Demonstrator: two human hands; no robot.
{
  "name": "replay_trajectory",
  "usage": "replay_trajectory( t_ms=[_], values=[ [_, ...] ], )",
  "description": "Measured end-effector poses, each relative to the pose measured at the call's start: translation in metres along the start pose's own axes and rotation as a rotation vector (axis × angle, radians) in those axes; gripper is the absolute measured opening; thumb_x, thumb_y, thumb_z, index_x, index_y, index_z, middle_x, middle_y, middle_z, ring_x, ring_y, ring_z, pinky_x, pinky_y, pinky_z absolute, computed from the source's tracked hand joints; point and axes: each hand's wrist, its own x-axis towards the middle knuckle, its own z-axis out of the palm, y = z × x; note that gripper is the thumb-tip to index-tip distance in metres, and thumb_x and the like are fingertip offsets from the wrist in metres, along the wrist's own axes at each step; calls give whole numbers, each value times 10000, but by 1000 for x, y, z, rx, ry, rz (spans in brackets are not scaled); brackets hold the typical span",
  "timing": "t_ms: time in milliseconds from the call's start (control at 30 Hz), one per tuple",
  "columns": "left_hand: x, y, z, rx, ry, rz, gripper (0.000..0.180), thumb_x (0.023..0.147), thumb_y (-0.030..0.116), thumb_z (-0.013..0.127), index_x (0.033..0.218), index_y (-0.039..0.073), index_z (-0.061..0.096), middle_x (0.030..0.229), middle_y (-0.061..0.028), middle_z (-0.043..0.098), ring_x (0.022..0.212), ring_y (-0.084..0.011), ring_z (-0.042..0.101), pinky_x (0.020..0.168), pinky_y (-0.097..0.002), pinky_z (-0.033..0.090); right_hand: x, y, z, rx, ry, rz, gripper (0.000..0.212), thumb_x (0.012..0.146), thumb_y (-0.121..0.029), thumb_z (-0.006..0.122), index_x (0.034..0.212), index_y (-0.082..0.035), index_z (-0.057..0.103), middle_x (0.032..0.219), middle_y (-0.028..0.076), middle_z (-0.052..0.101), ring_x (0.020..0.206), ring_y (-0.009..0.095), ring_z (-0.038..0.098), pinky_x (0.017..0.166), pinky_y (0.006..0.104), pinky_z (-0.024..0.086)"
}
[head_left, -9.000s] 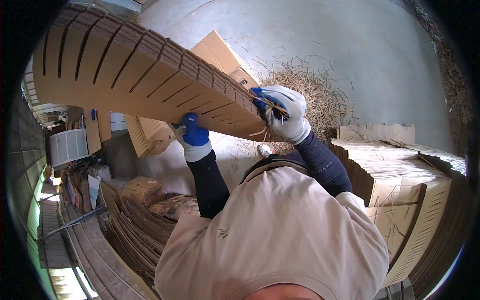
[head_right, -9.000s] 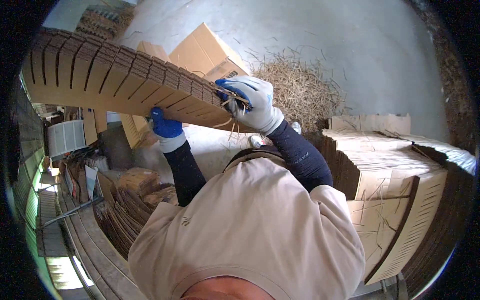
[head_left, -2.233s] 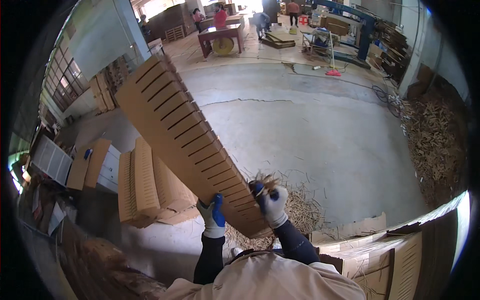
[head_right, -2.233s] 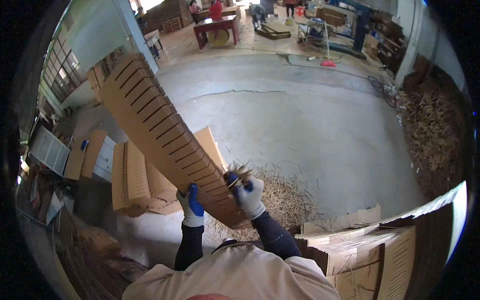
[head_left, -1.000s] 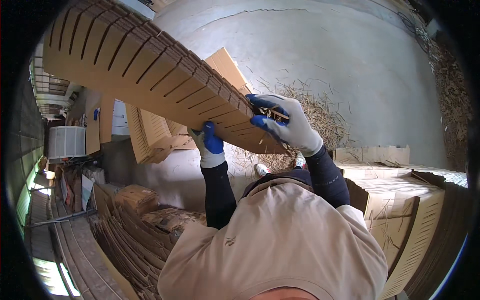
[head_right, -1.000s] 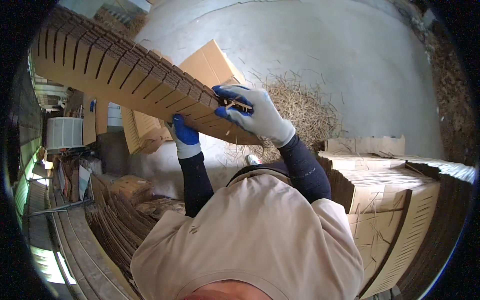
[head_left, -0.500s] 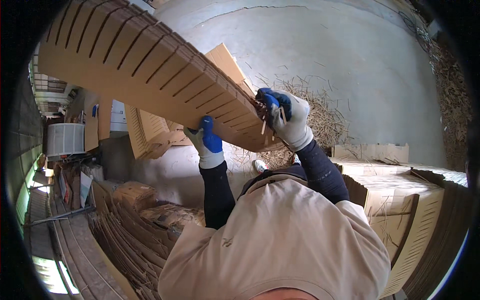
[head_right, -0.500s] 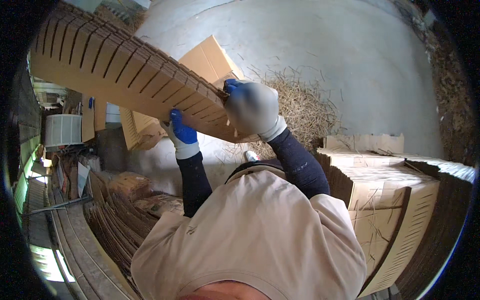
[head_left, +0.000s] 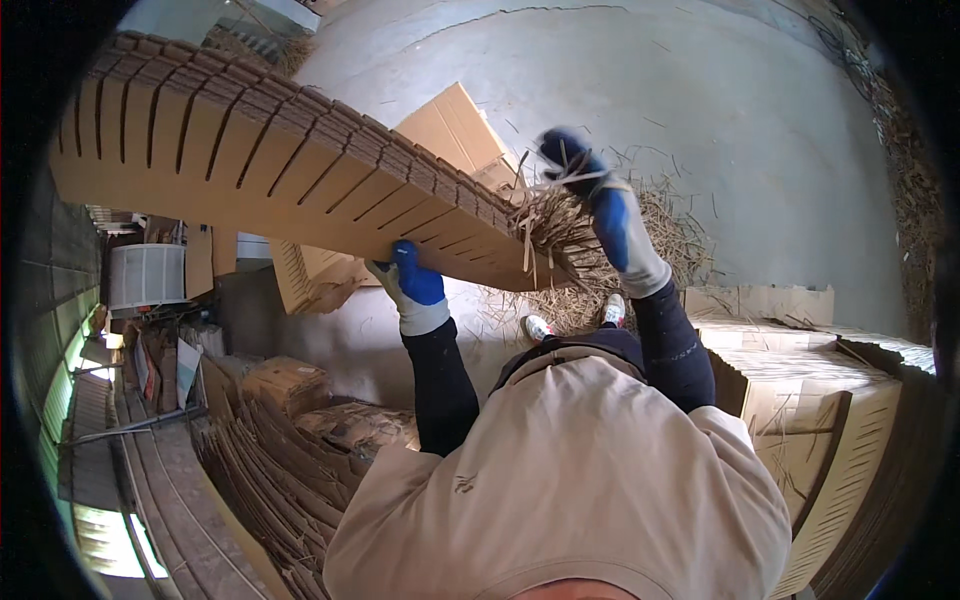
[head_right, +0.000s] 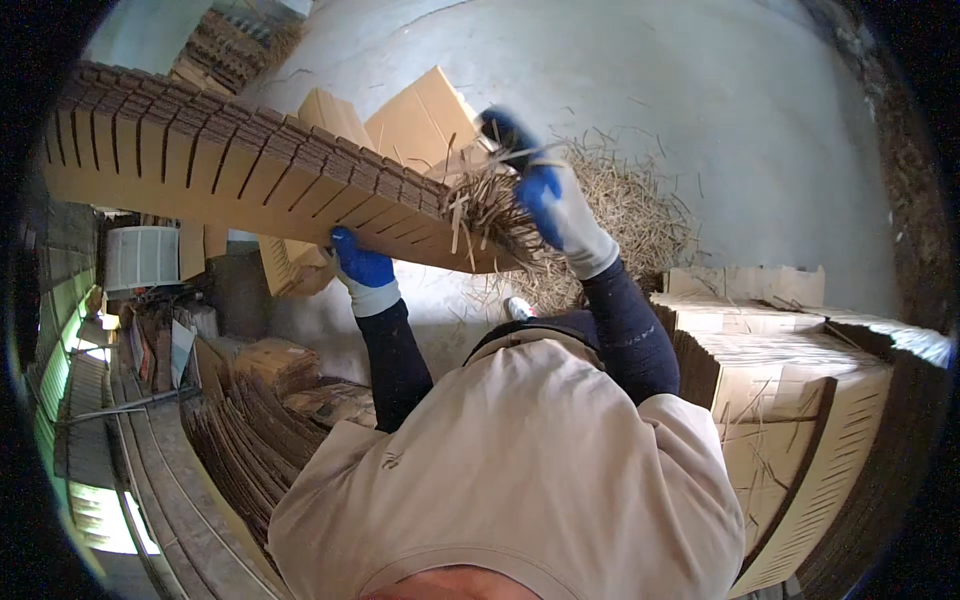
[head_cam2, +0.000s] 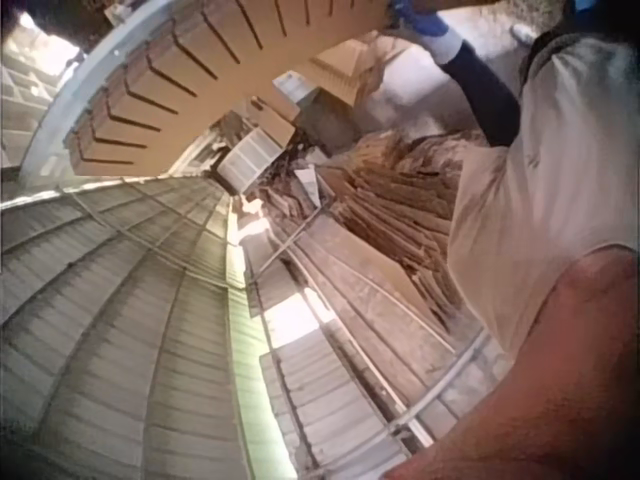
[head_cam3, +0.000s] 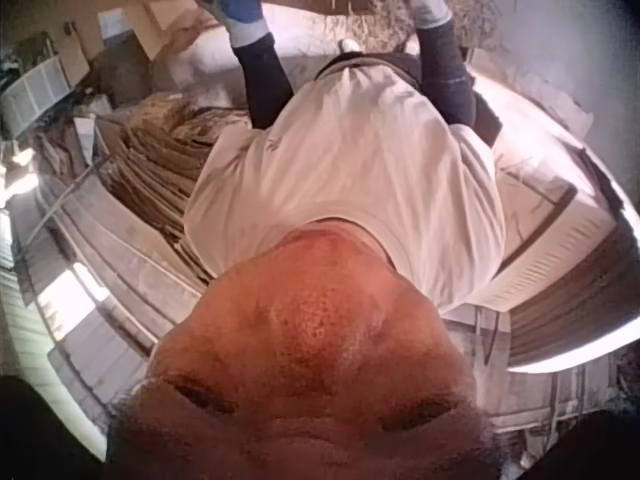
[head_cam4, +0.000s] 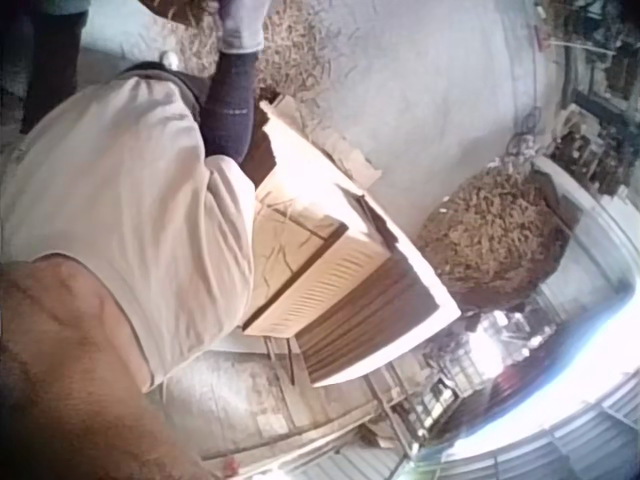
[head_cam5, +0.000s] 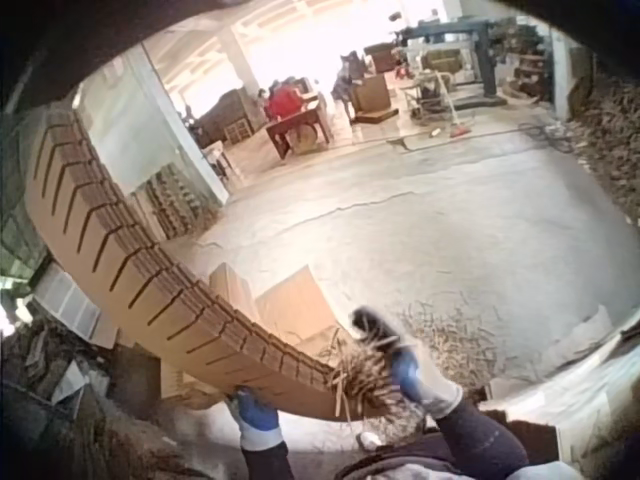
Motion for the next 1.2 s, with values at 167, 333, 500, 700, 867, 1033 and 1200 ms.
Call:
replay_trajectory(
  t_ms=[167, 333, 500, 700, 867, 1033, 1200],
  values=[
    [6, 12, 17, -47, -8, -67, 708, 807, 327, 812, 1351, 120, 410, 1305, -51, 547, 1174, -239, 564, 1002, -433, 494, -8, -7, -5, -657, -281, -167, 897, 690, -277, 868, 1432, -4, 444, 1373, 177, 546, 1266, 238, 528, 1075, 356, 403],
    [3, 14, 37, -9, 69, -51, 592, 826, 277, 793, 1286, 78, 477, 1156, -50, 609, 1003, -205, 623, 915, -378, 533, -5, -13, 17, -345, -205, 11, 600, 796, -201, 807, 1309, 17, 587, 1215, 148, 654, 1061, 182, 639, 922, 313, 501],
    [0, 16, 47, 86, 70, -7, 614, 806, 306, 782, 1263, 23, 484, 1013, -55, 630, 812, -138, 623, 785, -283, 542, -8, 0, 16, -423, -122, -103, 331, 856, -113, 735, 1157, 14, 680, 1062, 128, 717, 923, 161, 676, 829, 286, 529],
    [1, 19, 51, 206, 133, -57, 561, 763, 355, 819, 1137, 2, 595, 951, -47, 644, 824, -134, 627, 759, -287, 539, -8, 11, 16, -540, -39, -201, 232, 874, -110, 708, 1066, 19, 698, 999, 162, 723, 864, 226, 717, 757, 296, 552],
    [-1, 20, 68, 244, 153, -60, 441, 805, 309, 796, 1092, 20, 628, 934, -23, 642, 822, -127, 618, 770, -280, 516, -10, 11, 23, -928, 103, -498, 180, 898, -123, 647, 994, 26, 679, 916, 173, 708, 794, 291, 717, 710, 317, 562],
    [0, 17, 71, 111, 197, -102, 393, 855, 266, 755, 1141, 39, 611, 1002, -7, 632, 884, -131, 605, 801, -297, 500, -13, 32, 7, -670, 378, -326, 286, 978, -239, 565, 1048, 20, 664, 902, 146, 704, 817, 241, 703, 726, 323, 553],
    [3, 13, 49, -143, 86, -147, 494, 880, 332, 739, 1256, 68, 555, 1176, -28, 620, 1063, -186, 612, 931, -380, 513, -6, 20, -7, 170, 584, 41, 341, 1038, -256, 492, 1211, 17, 602, 1062, 118, 677, 968, 190, 667, 873, 320, 532]
  ],
)
